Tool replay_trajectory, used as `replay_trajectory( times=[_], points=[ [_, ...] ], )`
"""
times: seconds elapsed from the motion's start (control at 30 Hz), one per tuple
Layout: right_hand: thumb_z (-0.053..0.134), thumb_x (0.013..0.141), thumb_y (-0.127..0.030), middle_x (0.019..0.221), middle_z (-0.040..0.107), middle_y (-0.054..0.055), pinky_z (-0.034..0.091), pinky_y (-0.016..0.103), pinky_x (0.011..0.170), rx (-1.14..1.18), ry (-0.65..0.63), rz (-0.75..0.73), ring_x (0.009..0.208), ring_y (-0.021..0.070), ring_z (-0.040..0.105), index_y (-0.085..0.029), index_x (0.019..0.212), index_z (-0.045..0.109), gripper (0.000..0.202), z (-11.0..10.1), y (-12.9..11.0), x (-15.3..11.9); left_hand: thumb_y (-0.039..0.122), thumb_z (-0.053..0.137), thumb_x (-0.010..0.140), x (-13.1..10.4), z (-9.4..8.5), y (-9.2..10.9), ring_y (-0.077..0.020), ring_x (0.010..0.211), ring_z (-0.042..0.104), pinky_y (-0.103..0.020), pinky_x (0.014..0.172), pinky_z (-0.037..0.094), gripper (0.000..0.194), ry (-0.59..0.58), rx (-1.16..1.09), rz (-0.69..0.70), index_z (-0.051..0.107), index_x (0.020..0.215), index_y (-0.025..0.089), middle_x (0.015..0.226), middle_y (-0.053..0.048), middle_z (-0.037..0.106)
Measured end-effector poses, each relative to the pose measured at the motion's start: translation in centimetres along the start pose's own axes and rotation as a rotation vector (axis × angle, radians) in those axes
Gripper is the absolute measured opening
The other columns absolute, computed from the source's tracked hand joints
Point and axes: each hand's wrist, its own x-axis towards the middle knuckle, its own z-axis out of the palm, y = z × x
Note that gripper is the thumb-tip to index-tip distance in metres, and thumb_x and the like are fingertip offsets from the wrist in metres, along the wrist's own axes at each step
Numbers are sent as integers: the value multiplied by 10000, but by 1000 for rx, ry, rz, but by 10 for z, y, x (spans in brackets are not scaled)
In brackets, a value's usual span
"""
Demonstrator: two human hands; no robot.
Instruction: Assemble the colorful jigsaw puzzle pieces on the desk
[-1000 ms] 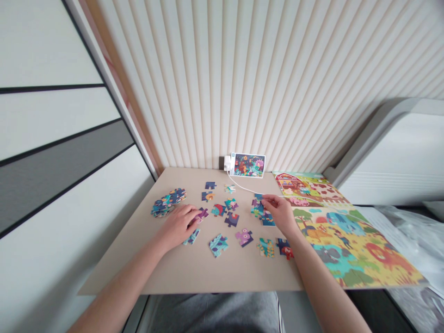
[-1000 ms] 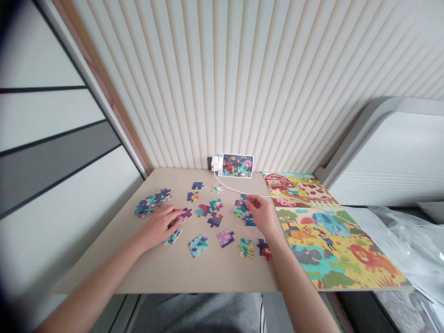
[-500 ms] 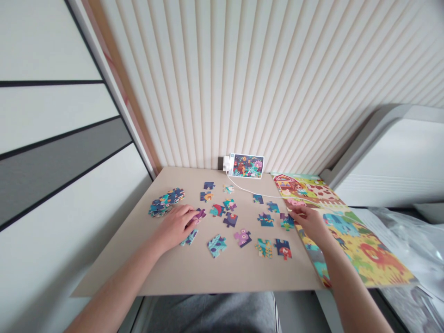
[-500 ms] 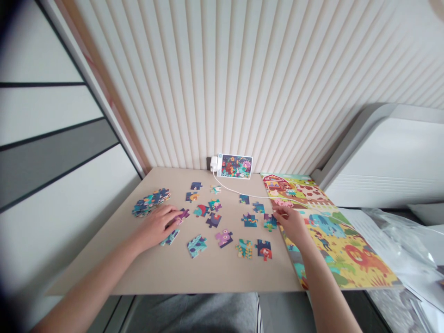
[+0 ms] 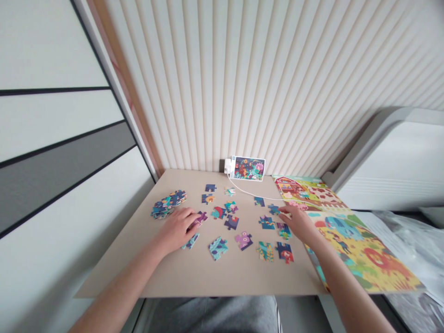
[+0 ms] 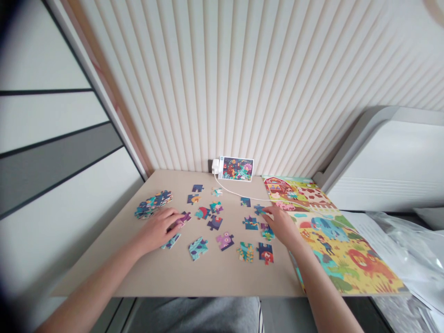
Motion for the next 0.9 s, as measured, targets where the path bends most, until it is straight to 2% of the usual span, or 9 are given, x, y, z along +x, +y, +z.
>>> replay_trajectory(
  times=[0.1, 0.33, 0.5, 0.6, 0.77, 0.9],
  points=[
    [524, 941, -345, 1105, 733, 97, 497, 365, 912, 12, -9, -119, 1025, 257, 677, -202, 1092, 728, 291, 3, -24, 6, 308, 479, 997, 0, -2, 2, -228, 1005, 598, -387, 951, 455, 234, -9, 4, 0, 655, 1131, 233, 1087, -56, 636],
    [481, 993, -271, 1139, 725, 85, 496, 331, 923, -8, -89, -294, 1036, 231, 685, -219, 1118, 719, 273, 21, -97, 22, 306, 477, 1004, 1, -4, 6, -224, 990, 598, -372, 929, 463, 221, -26, -25, 7, 661, 1088, 216, 1052, -59, 629],
    [459, 1000, -212, 1189, 713, 101, 461, 317, 1001, -111, -139, -476, 1128, 226, 656, -199, 1154, 713, 297, 51, -154, 62, 311, 496, 999, 0, -2, 6, -211, 958, 608, -343, 900, 473, 213, -23, -57, -2, 667, 1090, 223, 1021, -55, 625],
    [471, 974, -147, 1269, 685, 111, 431, 315, 1053, -147, -154, -536, 1203, 222, 619, -186, 1221, 686, 330, 74, -179, 92, 322, 493, 1002, -1, -2, 7, -209, 944, 611, -336, 874, 475, 214, -18, -56, 3, 673, 1060, 222, 993, -53, 626],
    [504, 922, -85, 1361, 639, 117, 406, 352, 1091, -161, -155, -573, 1283, 232, 565, -187, 1332, 615, 438, 106, -196, 123, 322, 461, 1017, 12, -9, 9, -216, 936, 608, -367, 902, 462, 256, 21, 4, 27, 685, 947, 221, 946, -54, 636],
    [565, 869, -75, 1423, 593, 121, 373, 391, 1120, -167, -167, -592, 1333, 247, 516, -193, 1348, 603, 495, 118, -193, 131, 268, 457, 1006, 44, -8, 4, -236, 1032, 605, -390, 986, 449, 248, 29, 87, -5, 694, 1039, 206, 1031, -85, 651]
  ],
)
